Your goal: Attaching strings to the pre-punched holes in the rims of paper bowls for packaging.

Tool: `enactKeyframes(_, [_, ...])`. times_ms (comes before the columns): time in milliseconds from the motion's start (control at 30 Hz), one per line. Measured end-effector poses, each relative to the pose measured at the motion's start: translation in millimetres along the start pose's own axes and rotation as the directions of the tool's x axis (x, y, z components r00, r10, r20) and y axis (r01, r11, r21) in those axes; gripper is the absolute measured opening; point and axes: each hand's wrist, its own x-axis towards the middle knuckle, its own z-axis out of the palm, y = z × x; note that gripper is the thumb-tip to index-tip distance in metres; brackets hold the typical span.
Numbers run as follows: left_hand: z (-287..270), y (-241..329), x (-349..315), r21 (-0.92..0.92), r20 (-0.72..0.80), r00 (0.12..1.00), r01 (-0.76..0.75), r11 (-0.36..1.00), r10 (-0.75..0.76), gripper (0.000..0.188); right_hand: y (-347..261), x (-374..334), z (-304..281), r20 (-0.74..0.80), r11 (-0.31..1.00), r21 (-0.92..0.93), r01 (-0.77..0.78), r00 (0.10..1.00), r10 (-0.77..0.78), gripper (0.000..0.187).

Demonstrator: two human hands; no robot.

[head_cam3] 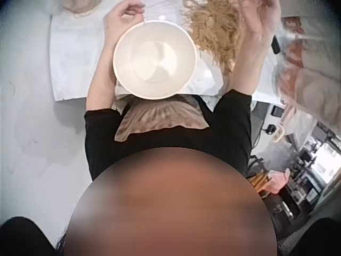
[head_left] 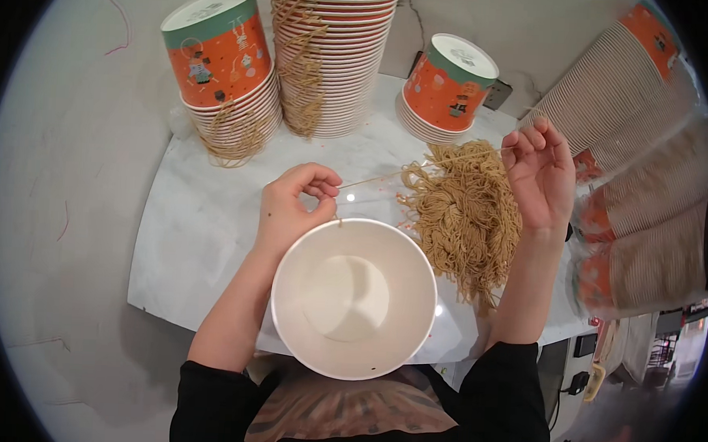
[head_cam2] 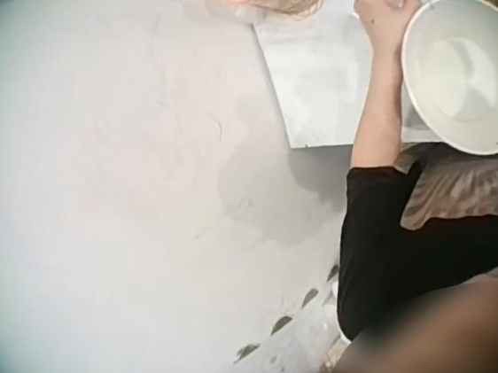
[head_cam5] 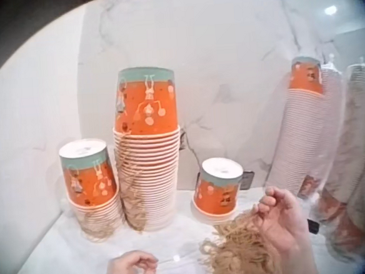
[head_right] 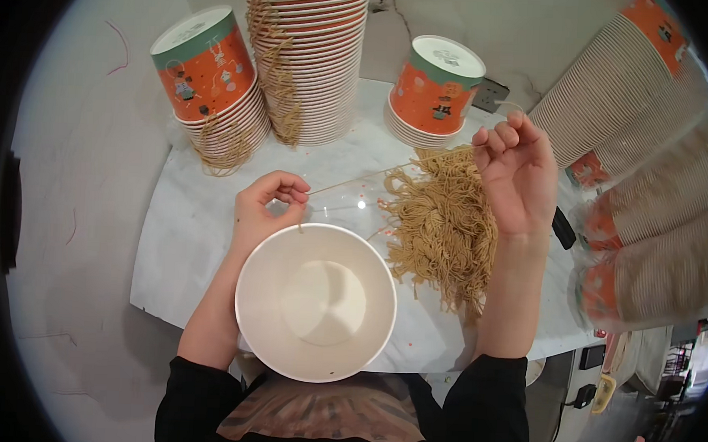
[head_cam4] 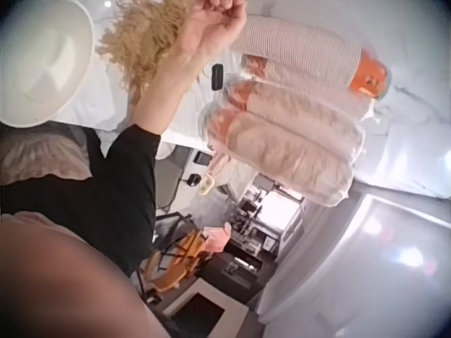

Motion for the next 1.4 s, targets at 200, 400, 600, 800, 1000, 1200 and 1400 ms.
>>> enactKeyframes(200, [-7, 1, 4, 0.136, -0.242, 0.960, -0.110, 0.985, 0.140, 0.019, 5, -10, 27, 0.032, 0.977, -0.210, 0.046, 0.999, -0.040, 0.019])
enactKeyframes(400, [-17, -5, 16, 0.180, -0.370, 0.909, -0.134, 0.974, 0.193, 0.020, 11, -24, 44, 0.191, 0.929, -0.351, 0.119, 0.980, -0.053, 0.024])
enactKeyframes(600, [-25, 3, 14, 0.172, -0.345, 0.922, -0.121, 0.978, 0.175, 0.026, 15, -37, 55, 0.398, 0.816, -0.495, 0.298, 0.913, -0.091, 0.024])
enactKeyframes(800, [-51, 61, 9, 0.239, 0.001, 0.911, -0.400, 0.885, 0.411, 0.041, 36, -62, 81, 0.523, -0.116, -0.839, 0.532, 0.847, 0.099, 0.004])
enactKeyframes(1000, [-12, 124, -25, 0.205, 0.364, 0.745, -0.650, 0.732, 0.559, 0.050, 53, -71, 91, 0.585, -0.054, -0.800, 0.598, 0.797, 0.148, 0.005])
enactKeyframes(1200, [-5, 134, -19, 0.324, 0.341, 0.681, -0.732, 0.599, 0.648, 0.020, 42, -74, 96, 0.580, -0.035, -0.807, 0.590, 0.802, 0.146, 0.006])
enactKeyframes(1400, [5, 141, -22, 0.381, 0.251, 0.780, -0.624, 0.683, 0.573, 0.010, 46, -83, 101, 0.485, 0.076, -0.871, 0.485, 0.874, -0.019, 0.014])
